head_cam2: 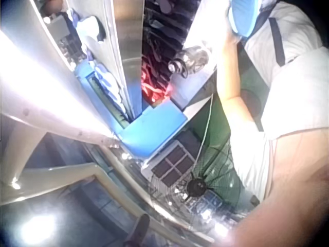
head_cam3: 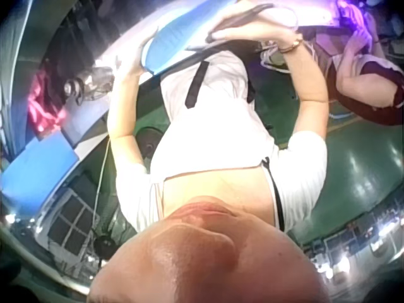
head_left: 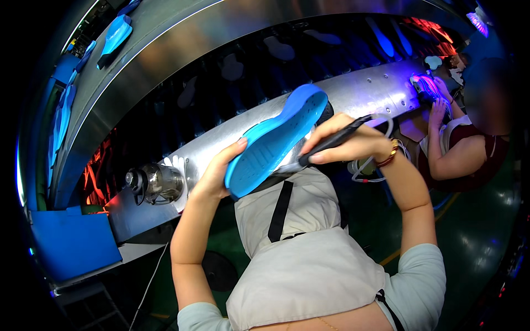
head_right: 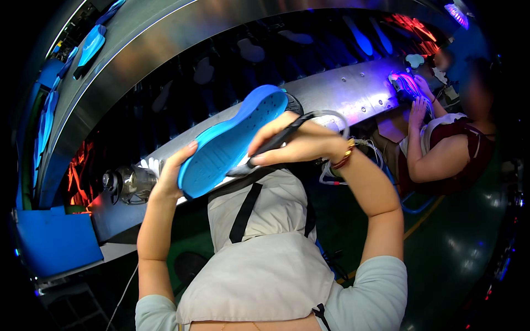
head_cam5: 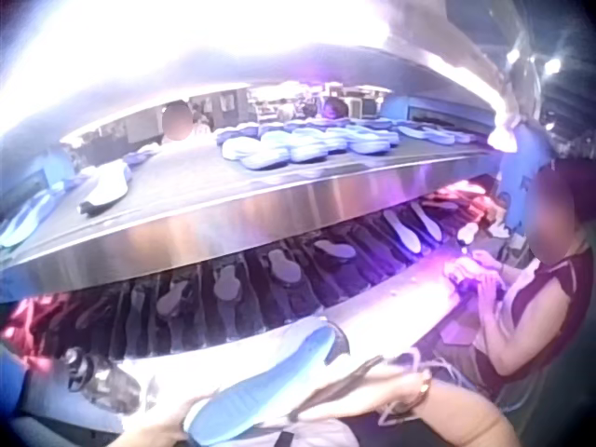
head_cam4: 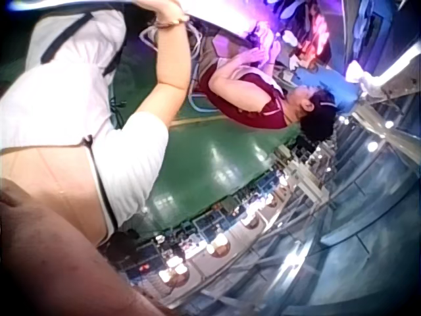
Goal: The person picks up blue shoe soles from a conveyor belt and applies a liquid substance to the bottom of each sole with a brush before placing them back on the belt.
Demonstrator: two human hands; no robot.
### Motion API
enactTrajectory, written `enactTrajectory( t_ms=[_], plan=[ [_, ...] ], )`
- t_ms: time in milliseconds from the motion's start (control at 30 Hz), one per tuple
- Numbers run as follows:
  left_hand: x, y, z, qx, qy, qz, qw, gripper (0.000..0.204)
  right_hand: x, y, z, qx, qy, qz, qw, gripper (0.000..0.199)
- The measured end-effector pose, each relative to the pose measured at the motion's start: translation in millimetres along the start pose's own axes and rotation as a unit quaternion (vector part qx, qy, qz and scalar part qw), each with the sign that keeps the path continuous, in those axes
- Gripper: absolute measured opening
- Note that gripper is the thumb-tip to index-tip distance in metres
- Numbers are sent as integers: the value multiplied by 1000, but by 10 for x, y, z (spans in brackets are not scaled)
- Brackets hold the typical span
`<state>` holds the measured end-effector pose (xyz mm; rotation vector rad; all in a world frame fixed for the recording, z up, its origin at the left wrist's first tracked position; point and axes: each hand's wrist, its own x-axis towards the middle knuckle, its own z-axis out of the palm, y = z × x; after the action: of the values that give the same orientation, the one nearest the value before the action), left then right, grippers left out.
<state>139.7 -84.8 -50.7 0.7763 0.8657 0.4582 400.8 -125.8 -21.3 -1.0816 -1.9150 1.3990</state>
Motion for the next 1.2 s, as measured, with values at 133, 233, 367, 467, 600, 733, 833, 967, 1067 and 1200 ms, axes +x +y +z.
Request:
enactTrajectory(
  t_ms=[133,233,367,467,600,733,833,967,1067,1200],
  plan=[
    [195,-113,153,-20,-28,32,999,49,305,41,311,53,119,-25,991,21],
    [200,-139,189,-23,2,39,999,45,418,43,342,183,145,42,971,22],
    [251,-181,106,-9,18,80,997,42,515,101,398,218,175,41,959,23],
    [252,-147,150,19,33,109,993,38,567,164,378,220,184,53,957,24],
    [284,-168,135,55,44,124,990,37,615,231,380,219,194,58,955,23],
    [311,-213,131,63,63,132,987,38,644,340,374,220,213,77,949,23],
    [291,-220,124,39,97,117,988,38,670,423,350,230,243,76,939,22],
    [298,-284,19,-7,101,83,991,41,667,706,77,224,379,54,896,20],
    [344,-361,-27,-98,65,66,991,45,694,922,53,188,453,25,871,22],
    [390,-421,-18,-157,5,60,986,49,748,1058,458,88,408,-13,909,35]
  ],
)
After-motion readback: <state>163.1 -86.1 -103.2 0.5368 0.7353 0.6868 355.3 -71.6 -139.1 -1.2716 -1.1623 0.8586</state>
